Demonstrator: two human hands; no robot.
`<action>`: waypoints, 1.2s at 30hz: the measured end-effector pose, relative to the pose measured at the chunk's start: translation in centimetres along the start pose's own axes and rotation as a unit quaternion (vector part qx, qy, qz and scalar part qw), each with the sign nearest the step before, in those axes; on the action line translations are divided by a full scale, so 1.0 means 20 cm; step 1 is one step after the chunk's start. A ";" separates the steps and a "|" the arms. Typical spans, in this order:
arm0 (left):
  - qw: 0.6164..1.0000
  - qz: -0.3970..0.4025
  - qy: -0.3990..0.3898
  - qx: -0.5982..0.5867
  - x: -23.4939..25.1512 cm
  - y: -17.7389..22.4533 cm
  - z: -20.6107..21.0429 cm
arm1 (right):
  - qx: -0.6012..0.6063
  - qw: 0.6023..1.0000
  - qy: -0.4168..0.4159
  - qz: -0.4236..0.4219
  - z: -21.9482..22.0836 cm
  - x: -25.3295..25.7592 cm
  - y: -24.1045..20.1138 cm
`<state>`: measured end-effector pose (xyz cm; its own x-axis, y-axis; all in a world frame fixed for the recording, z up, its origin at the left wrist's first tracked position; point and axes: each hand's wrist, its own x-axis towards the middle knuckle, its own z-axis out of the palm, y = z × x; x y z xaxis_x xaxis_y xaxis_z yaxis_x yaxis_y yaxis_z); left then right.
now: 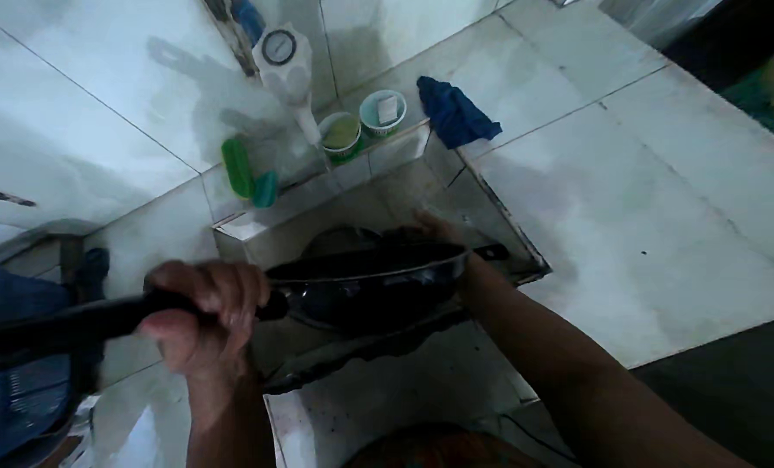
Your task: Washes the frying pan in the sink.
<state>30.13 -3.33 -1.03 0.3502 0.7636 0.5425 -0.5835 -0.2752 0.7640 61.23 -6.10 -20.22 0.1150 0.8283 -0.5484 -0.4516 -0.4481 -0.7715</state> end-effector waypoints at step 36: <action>0.920 -0.011 0.379 0.097 -0.25 -0.31 -0.28 | -0.634 0.711 -0.300 -0.038 0.34 -0.19 0.45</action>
<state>27.96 -2.14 -10.46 -0.2940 0.9379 0.1841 -0.4146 -0.2987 0.8596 50.68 -10.91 -22.79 -0.4743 0.6898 -0.5471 0.7413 -0.0223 -0.6708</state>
